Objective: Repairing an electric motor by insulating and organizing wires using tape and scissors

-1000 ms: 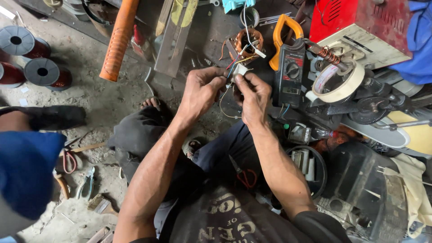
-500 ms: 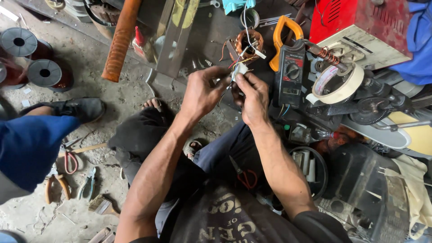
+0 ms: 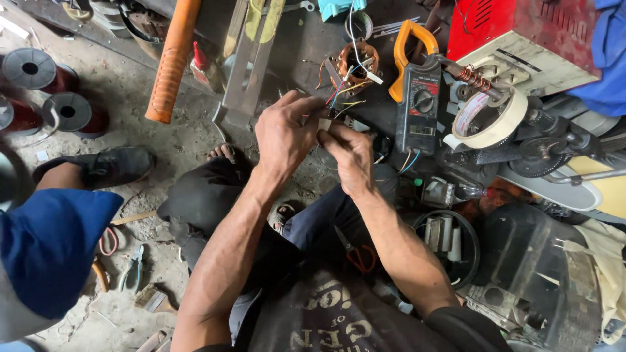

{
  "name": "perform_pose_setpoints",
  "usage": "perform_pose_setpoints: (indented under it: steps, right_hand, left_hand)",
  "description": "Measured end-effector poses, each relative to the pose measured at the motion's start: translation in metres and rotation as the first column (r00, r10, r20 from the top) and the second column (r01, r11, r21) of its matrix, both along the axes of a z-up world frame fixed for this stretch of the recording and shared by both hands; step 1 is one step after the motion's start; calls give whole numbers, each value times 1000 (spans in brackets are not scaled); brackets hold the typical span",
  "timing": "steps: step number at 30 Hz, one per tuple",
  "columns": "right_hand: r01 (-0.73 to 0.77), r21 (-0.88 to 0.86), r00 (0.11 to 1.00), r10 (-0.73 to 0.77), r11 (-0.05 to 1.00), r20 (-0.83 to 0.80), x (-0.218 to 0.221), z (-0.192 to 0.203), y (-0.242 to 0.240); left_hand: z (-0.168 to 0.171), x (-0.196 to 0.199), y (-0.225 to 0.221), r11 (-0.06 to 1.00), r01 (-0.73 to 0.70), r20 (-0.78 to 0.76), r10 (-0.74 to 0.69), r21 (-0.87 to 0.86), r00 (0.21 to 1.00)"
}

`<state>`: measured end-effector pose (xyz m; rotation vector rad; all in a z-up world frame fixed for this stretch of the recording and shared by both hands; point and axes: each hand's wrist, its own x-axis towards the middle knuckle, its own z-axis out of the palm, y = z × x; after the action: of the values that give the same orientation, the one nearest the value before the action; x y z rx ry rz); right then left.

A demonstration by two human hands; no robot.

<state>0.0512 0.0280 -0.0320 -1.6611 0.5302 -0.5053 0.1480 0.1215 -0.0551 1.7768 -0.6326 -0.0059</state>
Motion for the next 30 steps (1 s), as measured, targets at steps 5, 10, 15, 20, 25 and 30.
perform_pose_setpoints:
  steps: [5, 10, 15, 20, 25, 30]
  right_hand:
    - [10, -37, 1000, -10, 999, 1, -3, -6, -3]
    - [0, -22, 1000, 0, 1000, 2, -6, -11, -6]
    - [2, -142, 1000, 2, 990, 31, -9, -12, -15]
    - [-4, -326, 1000, 4, 945, 0, -7, -16, -19]
    - [-18, -332, 999, 2, 943, -47, -3, -21, -24]
    - [-90, -331, 988, 43, 939, -147, -7, -23, -27]
  left_hand:
    - [12, -2, 0, 1000, 17, 16, -18, 20, 1000]
    - [12, -2, -1, 999, 44, -39, -43, 15, 998]
    - [15, -2, 2, 984, 1, -193, -35, -177, 981]
    - [13, -5, 4, 972, -3, -368, -86, -234, 926]
    - [10, -1, 3, 955, 114, -246, -185, -275, 951]
    - [7, -2, 3, 965, 252, -113, -259, -75, 959]
